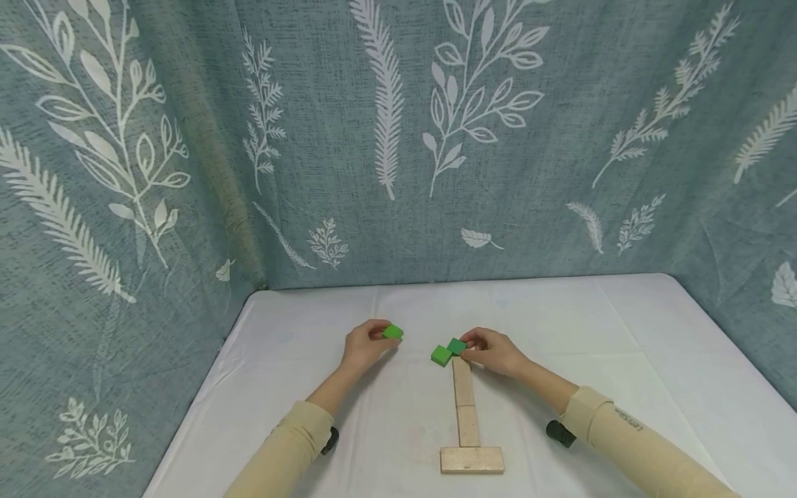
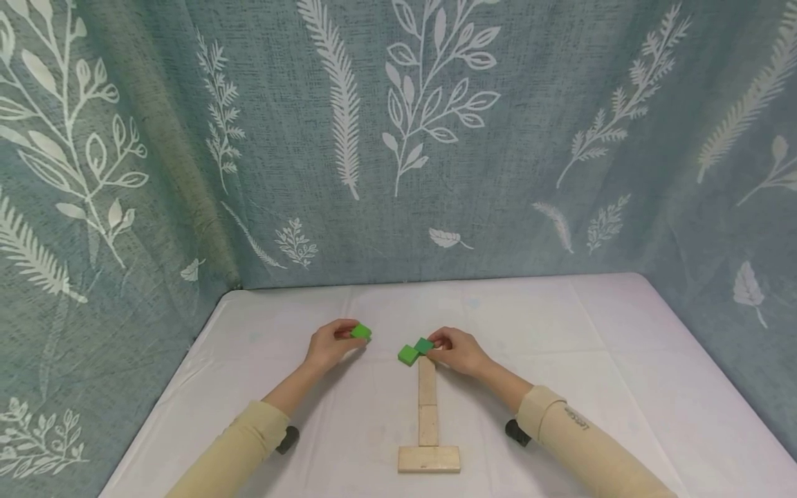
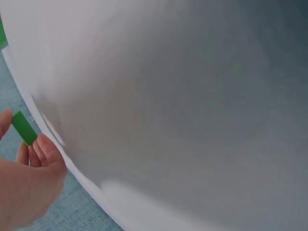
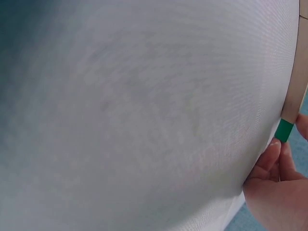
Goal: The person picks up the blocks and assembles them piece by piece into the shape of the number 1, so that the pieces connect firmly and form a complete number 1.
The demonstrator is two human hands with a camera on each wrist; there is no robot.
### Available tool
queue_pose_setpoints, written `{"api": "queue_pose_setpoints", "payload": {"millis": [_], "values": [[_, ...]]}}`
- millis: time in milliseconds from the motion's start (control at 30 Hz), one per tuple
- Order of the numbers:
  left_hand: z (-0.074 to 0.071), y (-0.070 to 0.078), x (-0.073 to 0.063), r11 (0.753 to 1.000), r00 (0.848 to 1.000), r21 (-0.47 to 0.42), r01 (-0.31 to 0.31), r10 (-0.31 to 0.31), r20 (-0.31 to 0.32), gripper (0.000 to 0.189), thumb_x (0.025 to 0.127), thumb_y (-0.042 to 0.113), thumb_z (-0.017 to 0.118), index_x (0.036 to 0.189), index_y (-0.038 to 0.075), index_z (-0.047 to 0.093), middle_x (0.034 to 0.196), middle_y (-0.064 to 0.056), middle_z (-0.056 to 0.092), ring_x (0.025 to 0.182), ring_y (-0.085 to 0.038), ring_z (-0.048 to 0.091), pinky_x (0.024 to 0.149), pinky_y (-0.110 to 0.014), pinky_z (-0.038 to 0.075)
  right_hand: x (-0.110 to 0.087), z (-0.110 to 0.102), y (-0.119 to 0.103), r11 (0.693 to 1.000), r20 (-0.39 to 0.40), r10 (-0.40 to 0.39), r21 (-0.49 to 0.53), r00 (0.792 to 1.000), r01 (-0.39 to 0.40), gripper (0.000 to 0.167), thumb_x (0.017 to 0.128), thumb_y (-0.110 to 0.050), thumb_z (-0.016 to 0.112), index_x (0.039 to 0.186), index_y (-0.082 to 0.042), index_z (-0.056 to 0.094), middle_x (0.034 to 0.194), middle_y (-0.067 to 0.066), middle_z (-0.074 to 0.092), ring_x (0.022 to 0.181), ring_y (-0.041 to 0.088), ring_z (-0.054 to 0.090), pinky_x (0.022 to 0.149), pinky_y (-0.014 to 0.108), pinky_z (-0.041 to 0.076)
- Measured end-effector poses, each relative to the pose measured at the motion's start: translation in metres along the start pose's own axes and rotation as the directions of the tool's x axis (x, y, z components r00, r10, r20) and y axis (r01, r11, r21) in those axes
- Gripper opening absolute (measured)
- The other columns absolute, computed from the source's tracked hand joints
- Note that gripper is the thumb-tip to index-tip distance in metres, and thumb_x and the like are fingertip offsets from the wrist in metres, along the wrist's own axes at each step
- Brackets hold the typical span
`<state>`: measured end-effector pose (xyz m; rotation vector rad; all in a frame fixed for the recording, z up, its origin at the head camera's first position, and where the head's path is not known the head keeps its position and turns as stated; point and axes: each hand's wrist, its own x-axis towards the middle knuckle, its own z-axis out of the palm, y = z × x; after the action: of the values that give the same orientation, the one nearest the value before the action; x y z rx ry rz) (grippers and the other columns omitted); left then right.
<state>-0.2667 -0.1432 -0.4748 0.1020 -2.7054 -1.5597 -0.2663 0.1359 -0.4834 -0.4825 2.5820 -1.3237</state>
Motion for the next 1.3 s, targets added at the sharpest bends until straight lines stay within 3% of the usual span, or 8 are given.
{"api": "queue_pose_setpoints", "payload": {"millis": [700,1300], "values": [[0.018,0.010,-0.017,0.999,0.997,-0.050,-0.002,0.006,0.076,0.042,0.080,0.017,0.080,0.117,0.004,0.067,0.104,-0.007,0.066,0.095,-0.020,0.058,0.082,-0.035,0.049,-0.001,0.000,-0.001,1.000,-0.008,0.012,0.002,1.000,-0.012,0.030,0.091,-0.017,0.068,0.115,0.001,0.063,0.089,0.002,0.058,0.076,0.015,0.048,0.062,0.029,0.041],[0.030,0.015,-0.031,0.998,0.987,-0.012,-0.060,0.061,0.147,0.042,0.079,0.016,0.080,0.116,0.003,0.067,0.095,-0.005,0.064,0.086,-0.017,0.056,0.075,-0.032,0.049,0.001,0.002,0.003,1.000,-0.015,-0.003,-0.009,1.000,0.002,0.030,0.090,-0.017,0.068,0.114,0.000,0.064,0.089,0.001,0.058,0.077,0.015,0.048,0.064,0.029,0.042]]}}
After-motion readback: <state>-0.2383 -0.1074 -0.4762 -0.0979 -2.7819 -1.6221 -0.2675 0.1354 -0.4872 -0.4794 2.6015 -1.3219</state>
